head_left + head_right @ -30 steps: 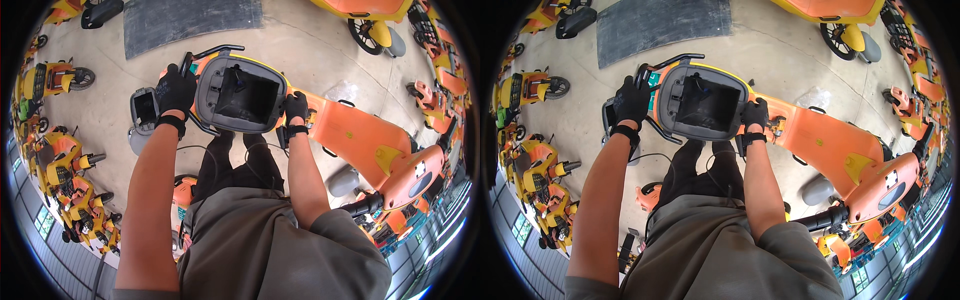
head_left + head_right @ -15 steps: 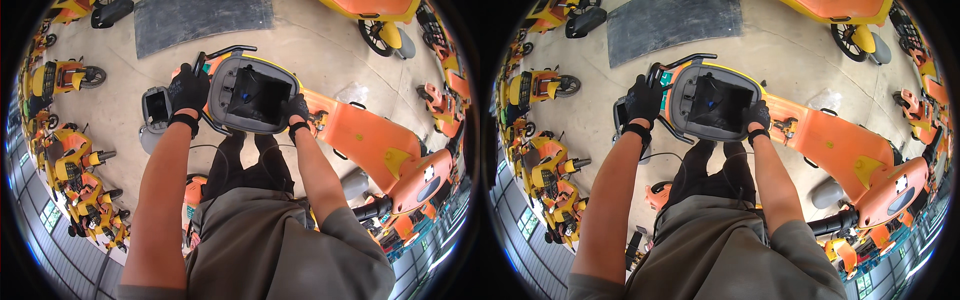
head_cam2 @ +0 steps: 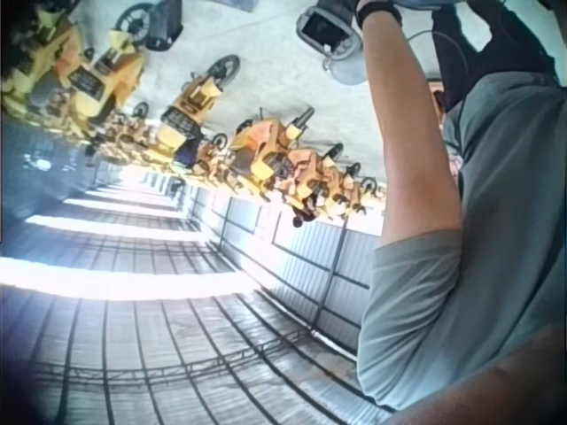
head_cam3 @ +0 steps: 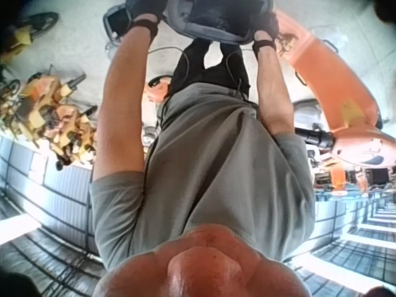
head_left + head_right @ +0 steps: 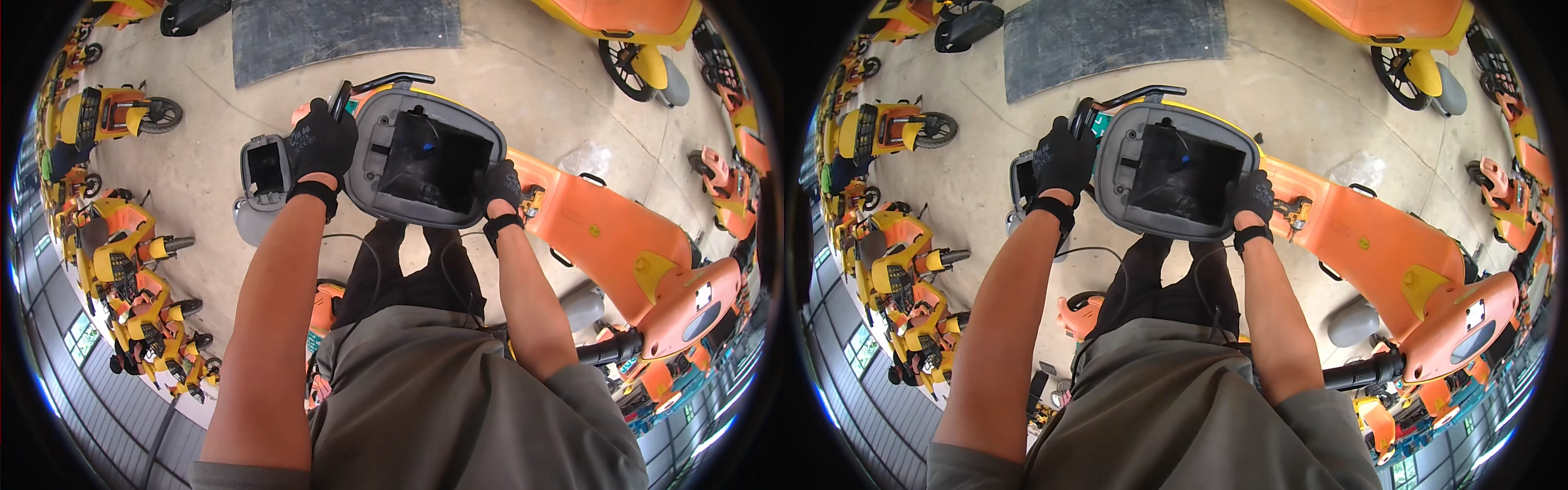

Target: The person uses an electric drill and pliers to work on the wiring and internal components under the seat of an electric scooter, then handles the storage compartment tub.

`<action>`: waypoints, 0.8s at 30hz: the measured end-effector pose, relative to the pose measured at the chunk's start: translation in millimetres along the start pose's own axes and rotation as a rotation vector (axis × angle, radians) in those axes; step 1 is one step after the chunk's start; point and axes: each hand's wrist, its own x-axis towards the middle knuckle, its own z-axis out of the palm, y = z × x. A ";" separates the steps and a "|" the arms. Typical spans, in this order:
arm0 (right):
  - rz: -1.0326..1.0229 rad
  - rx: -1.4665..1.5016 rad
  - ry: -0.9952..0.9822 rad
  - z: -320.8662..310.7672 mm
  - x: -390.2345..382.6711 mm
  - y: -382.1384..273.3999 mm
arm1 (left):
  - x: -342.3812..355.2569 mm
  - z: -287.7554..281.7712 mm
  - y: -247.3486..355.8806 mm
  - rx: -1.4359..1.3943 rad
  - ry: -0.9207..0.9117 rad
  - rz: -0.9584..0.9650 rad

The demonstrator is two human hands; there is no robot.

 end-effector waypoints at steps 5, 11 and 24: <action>0.061 0.164 -0.018 -53.5 -25.7 -18.6 | 0.2 1.0 0.9 0.014 0.012 0.001; 0.060 0.401 0.008 -86.8 -37.0 -25.3 | 4.3 4.0 -2.9 0.015 0.039 0.055; -0.018 0.383 -0.064 -56.7 -15.0 3.2 | 3.0 1.0 -2.8 -0.191 0.020 0.079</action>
